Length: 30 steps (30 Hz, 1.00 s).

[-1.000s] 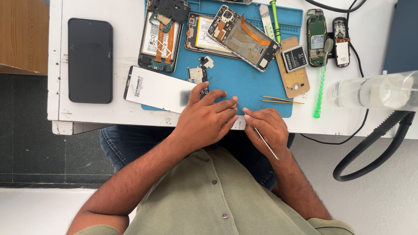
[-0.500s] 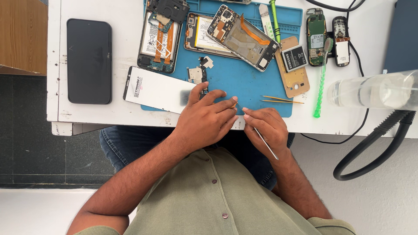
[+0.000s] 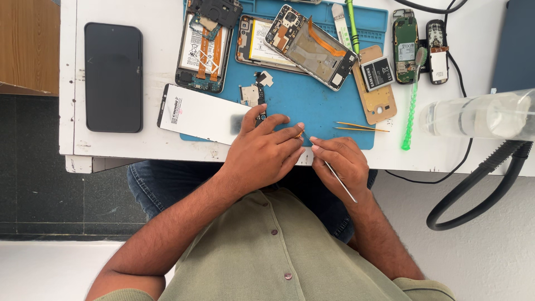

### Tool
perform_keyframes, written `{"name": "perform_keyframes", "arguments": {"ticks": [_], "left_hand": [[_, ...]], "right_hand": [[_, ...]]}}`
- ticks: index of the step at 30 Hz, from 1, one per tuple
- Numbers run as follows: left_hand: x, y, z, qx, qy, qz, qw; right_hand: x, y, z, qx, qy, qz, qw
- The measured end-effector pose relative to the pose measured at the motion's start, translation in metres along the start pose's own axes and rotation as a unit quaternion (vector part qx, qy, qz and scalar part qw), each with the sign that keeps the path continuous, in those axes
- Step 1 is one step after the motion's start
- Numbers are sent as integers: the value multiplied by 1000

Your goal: The person cleans a flexible ribbon cable with a metal tool and a brush, then connects it to a smartphone display. They attach the display to the phone chassis, insert the battery, and align the back cover.

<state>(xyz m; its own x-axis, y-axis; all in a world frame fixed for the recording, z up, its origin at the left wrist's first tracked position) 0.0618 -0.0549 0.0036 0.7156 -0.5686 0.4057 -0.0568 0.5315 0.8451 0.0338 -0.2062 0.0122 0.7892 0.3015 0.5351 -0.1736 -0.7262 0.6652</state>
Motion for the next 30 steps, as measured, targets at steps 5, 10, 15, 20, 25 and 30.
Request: {"name": "perform_keyframes", "arguments": {"ticks": [5,10,15,20,25,30], "left_hand": [[0,0,0,0,0,3,1000],[0,1,0,-5,2,5,1000],[0,2,0,-2,-2,10,1000],[-1,1,0,-7,3,3,1000],[-1,-2,0,1,0,1,1000],[-1,-2,-1,-11,3,0,1000]], "right_hand": [[2,1,-1,13,-4,2,1000],[2,1,-1,5,-4,5,1000],[1,1,0,6,-3,0,1000],[1,0,0,7,0,3,1000],[-1,0,2,4,-3,4,1000],[-1,-1,2,-2,-5,-3,1000]]}}
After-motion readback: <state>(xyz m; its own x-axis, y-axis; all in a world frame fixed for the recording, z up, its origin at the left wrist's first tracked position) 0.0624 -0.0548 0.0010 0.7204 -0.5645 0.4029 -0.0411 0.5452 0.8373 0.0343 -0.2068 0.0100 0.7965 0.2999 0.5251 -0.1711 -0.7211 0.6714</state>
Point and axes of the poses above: each hand's wrist, its own x-axis towards the middle knuckle, its own y-axis out of the back of the hand, z = x × y, the point moved 8 cm from there along x, towards the middle knuckle, and after that the axes turned 2 degrees about z, right-handed, at the moved point
